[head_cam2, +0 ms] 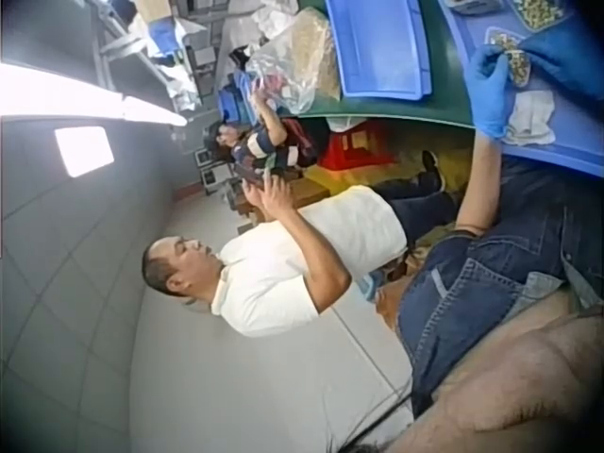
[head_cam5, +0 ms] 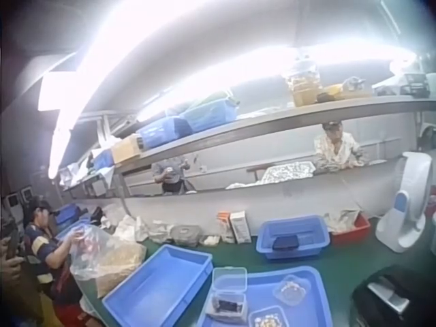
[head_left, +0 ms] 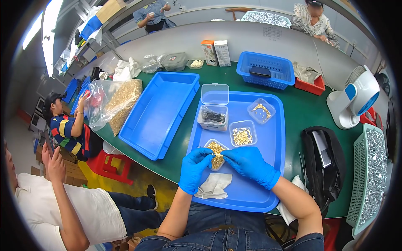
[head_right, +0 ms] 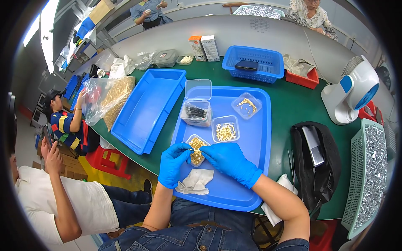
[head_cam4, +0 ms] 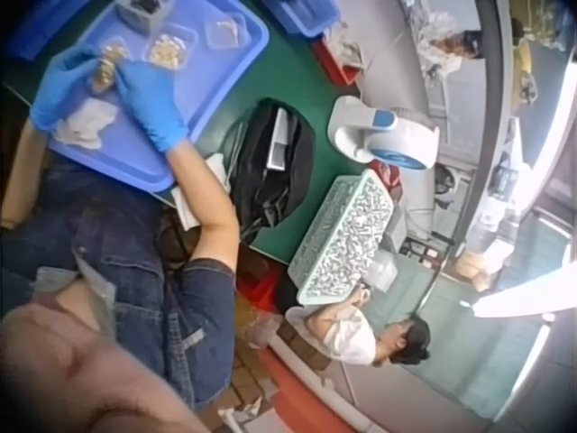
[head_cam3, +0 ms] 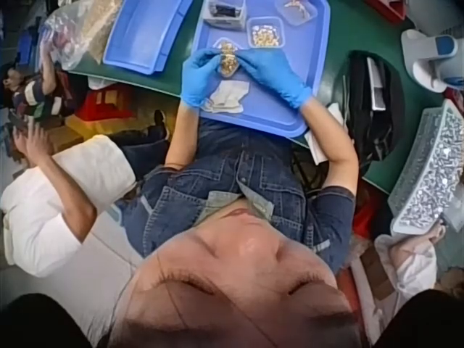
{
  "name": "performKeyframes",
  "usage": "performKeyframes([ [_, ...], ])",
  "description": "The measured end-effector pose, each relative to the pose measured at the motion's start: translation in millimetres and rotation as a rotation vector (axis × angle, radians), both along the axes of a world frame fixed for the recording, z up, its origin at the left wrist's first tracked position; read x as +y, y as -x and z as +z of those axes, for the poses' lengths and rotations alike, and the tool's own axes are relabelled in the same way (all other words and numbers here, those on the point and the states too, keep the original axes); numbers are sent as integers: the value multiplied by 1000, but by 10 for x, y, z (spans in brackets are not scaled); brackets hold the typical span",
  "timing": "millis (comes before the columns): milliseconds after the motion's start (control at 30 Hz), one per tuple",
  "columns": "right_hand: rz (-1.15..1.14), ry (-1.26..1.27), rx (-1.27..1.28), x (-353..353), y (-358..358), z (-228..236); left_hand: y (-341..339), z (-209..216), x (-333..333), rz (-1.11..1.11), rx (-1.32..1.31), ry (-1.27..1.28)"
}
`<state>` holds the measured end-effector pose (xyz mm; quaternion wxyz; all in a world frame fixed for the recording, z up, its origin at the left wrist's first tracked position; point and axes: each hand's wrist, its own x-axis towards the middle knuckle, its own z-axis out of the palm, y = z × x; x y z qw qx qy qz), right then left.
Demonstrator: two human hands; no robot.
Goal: Sorting small yellow hardware components from a tray into individual plastic containers on a workstation.
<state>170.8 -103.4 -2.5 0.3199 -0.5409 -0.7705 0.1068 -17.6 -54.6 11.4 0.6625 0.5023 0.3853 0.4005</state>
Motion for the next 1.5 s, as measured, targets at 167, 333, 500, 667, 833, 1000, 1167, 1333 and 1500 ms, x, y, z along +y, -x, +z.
performKeyframes([
  [167,23,28,34,-4,7,9,-15,-18,-6,-30,-52,64],
  [333,16,31,135,5,24,25,20,11,33,2,-132,118],
  [500,7,41,141,11,26,-11,35,31,42,26,-143,141],
  [667,18,20,121,5,15,-14,25,5,29,15,-100,70],
  [833,20,50,17,-4,3,55,-1,-35,-11,62,-2,-25],
  [1000,25,59,-85,2,-17,25,-32,-136,-26,124,439,-784],
  [1167,75,128,49,1,-41,-91,31,-141,12,41,384,-695],
  [1333,160,269,121,13,-65,-42,88,-123,18,-34,259,-436],
  [1500,151,142,6,10,-68,-80,99,-111,26,-91,293,-432],
])
